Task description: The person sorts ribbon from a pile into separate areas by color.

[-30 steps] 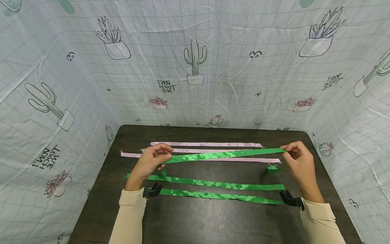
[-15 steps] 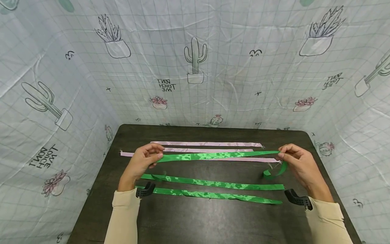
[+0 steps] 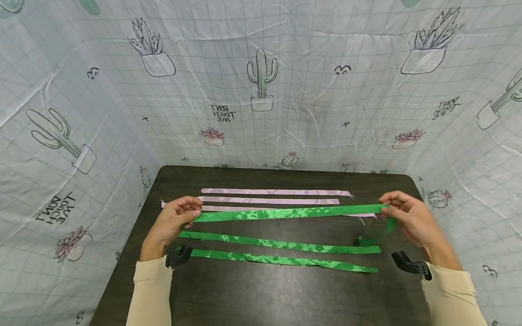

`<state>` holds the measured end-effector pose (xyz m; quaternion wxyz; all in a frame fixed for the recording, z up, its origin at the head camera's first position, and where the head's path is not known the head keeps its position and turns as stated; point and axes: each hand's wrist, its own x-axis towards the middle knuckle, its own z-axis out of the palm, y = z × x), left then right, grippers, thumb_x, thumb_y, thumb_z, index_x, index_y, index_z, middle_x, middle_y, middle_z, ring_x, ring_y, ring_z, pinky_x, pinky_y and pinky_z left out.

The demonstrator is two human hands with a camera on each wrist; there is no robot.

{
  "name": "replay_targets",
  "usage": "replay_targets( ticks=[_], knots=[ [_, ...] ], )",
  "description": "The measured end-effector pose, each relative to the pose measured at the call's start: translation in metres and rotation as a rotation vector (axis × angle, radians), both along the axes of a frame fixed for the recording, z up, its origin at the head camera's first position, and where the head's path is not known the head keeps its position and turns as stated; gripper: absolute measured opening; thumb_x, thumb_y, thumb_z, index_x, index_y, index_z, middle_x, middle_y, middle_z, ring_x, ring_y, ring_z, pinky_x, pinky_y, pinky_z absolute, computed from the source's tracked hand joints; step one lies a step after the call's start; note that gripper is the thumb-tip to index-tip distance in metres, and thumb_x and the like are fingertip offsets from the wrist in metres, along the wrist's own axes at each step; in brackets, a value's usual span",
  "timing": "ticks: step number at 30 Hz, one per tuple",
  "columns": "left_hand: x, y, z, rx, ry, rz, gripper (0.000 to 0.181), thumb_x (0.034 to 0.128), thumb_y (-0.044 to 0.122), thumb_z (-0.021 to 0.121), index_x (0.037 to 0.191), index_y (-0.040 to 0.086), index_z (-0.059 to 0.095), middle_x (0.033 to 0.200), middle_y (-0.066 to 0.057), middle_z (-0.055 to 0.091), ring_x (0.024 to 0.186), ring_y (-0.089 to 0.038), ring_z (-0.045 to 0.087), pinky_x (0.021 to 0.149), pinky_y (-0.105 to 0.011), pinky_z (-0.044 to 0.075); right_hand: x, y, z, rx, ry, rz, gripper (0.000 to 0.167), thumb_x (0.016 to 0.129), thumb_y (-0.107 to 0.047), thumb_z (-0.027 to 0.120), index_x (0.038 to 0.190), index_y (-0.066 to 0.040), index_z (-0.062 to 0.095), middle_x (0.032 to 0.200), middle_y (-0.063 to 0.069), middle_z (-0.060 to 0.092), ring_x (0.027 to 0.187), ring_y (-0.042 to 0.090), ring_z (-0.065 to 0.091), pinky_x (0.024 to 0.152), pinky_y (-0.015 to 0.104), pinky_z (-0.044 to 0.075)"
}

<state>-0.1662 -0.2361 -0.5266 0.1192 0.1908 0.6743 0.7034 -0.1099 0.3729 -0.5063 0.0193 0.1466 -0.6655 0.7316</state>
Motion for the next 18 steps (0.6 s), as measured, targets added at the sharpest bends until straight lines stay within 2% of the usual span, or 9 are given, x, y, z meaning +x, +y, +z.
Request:
replay_targets(
  ticks=[4,7,12,16,18],
  knots=[
    [0.003,-0.015,-0.002,-0.035,-0.023,-0.042,0.033,0.0999,-0.006,0.063,0.117,0.022,0.072,0.103,0.008,0.071,0.084,-0.003,0.066,0.068,-0.019,0.055,-0.002,0.015,0.003,0.12,-0.091,-0.019,0.03,0.098,0.017,0.056,0.109,-0.004,0.073,0.091,-0.003,0.073,0.074,0.007,0.068,0.063,0.022,0.054],
    [0.006,-0.025,-0.002,-0.072,-0.021,-0.05,0.033,0.0993,-0.005,0.065,0.12,0.02,0.071,0.105,0.008,0.072,0.091,-0.004,0.069,0.075,-0.02,0.058,-0.002,0.024,0.006,0.204,-0.142,-0.016,0.025,0.098,0.015,0.058,0.102,-0.005,0.072,0.082,-0.003,0.07,0.068,0.01,0.063,0.057,0.028,0.049],
    [0.011,-0.04,-0.004,-0.124,-0.025,-0.045,0.03,0.0999,-0.004,0.064,0.122,0.015,0.071,0.106,0.007,0.072,0.089,-0.004,0.069,0.074,-0.021,0.057,-0.001,0.035,0.007,0.208,-0.203,0.022,0.025,0.1,0.015,0.055,0.097,-0.006,0.068,0.077,-0.001,0.066,0.068,0.013,0.059,0.058,0.033,0.045],
    [0.015,-0.049,-0.002,-0.257,-0.065,-0.036,0.024,0.1002,0.003,0.068,0.124,0.002,0.072,0.11,0.011,0.075,0.093,-0.006,0.071,0.08,-0.025,0.059,-0.001,0.043,0.005,0.149,-0.239,0.039,0.028,0.101,0.015,0.051,0.098,-0.007,0.068,0.085,-0.002,0.067,0.072,0.015,0.062,0.06,0.03,0.049],
    [0.017,-0.053,0.0,-0.326,-0.083,-0.028,0.028,0.1,0.007,0.07,0.125,-0.006,0.071,0.112,0.011,0.077,0.095,-0.007,0.072,0.083,-0.027,0.059,-0.002,0.047,0.005,0.112,-0.249,0.042,0.029,0.102,0.015,0.049,0.099,-0.006,0.069,0.091,-0.002,0.067,0.075,0.014,0.063,0.063,0.027,0.052]
  ],
)
